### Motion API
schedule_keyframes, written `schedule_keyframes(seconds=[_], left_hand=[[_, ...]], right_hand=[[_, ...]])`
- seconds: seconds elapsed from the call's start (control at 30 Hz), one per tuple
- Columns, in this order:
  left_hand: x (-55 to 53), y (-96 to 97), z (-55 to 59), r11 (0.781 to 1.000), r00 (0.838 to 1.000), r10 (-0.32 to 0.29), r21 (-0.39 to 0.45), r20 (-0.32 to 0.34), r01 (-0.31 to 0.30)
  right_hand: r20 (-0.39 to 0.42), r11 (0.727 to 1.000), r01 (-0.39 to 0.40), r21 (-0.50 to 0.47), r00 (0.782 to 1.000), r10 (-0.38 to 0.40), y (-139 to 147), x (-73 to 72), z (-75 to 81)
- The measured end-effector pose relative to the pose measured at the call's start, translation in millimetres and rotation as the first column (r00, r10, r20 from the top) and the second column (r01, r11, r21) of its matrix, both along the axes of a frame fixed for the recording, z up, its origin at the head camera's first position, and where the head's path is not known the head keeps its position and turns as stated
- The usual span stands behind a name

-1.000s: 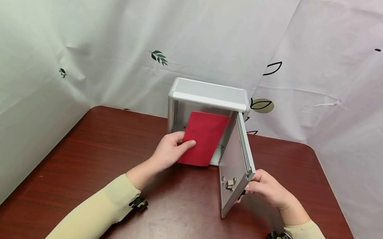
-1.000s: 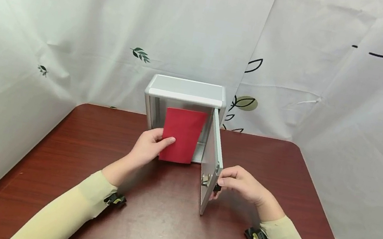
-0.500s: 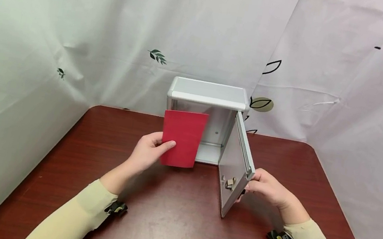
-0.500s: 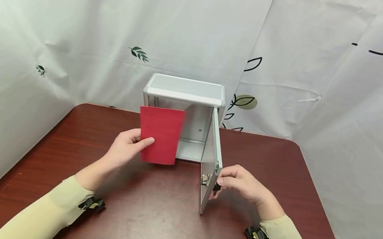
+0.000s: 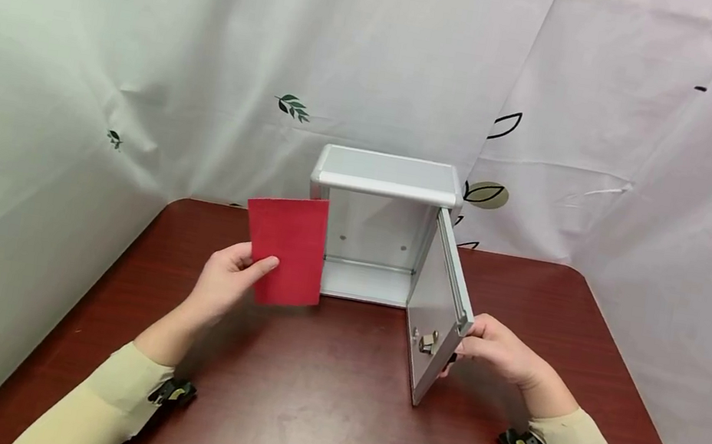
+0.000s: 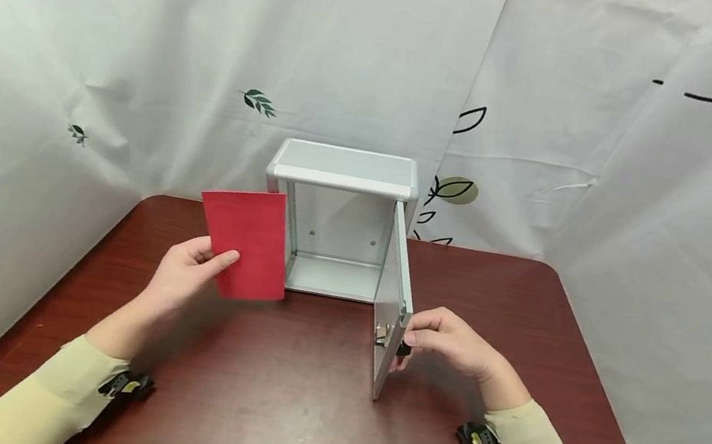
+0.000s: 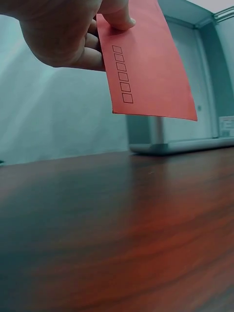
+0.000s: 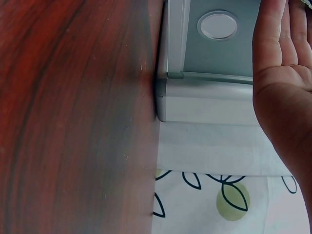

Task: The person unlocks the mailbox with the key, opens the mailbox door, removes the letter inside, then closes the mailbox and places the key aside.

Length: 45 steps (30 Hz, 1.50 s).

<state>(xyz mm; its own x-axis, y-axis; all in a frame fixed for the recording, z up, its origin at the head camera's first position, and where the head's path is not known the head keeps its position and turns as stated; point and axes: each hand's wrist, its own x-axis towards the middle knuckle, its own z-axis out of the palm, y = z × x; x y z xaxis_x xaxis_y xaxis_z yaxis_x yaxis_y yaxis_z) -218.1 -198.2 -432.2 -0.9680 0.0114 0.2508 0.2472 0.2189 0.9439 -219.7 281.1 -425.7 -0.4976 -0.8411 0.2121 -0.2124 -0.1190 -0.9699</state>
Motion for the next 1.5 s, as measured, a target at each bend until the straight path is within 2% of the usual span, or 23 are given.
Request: schedule_keyframes(seconds=[0.17,0.37,0.53,0.7,0.93,1.2,1.5], left_hand=[[1.7,-18.0,-2.4,0.999,0.998,0.048,0.019,0.039,-0.049],[-2.6,-33.0,-4.1,0.998,0.997,0.065,0.013,0.046,-0.066],[-8.2,-46.0,-8.1,0.996,0.990,0.081,0.014,0.111,-0.084],[-11.2,-59.2,-9.3,0.996,0.984,0.067,0.054,0.164,-0.077],[-17.6,-75.7,-12.1,0.981,0.971,0.050,0.170,0.232,-0.091],[-25.1,-91.9,-17.7,0.984,0.953,0.070,0.138,0.296,-0.115],[-26.9,-107.0,-24.1,0.988,0.929,0.109,0.066,0.353,-0.141]], right_hand=[[0.013,1.000,0.002,0.005,1.000,-0.002,-0.3,-0.4,-1.6],[0.032,1.000,0.000,-0.006,0.999,0.000,-0.4,-0.3,-1.6],[0.031,1.000,-0.017,-0.015,0.999,0.017,0.0,-1.7,-3.1],[0.030,1.000,-0.017,-0.014,0.999,0.018,0.1,-2.6,-3.7],[0.038,1.000,-0.008,-0.002,0.999,0.008,-0.8,-0.3,-1.2],[0.043,1.000,-0.012,-0.015,0.999,0.013,-0.8,0.6,-0.9],[0.041,1.000,-0.020,-0.006,0.999,0.021,-2.4,0.4,0.1]])
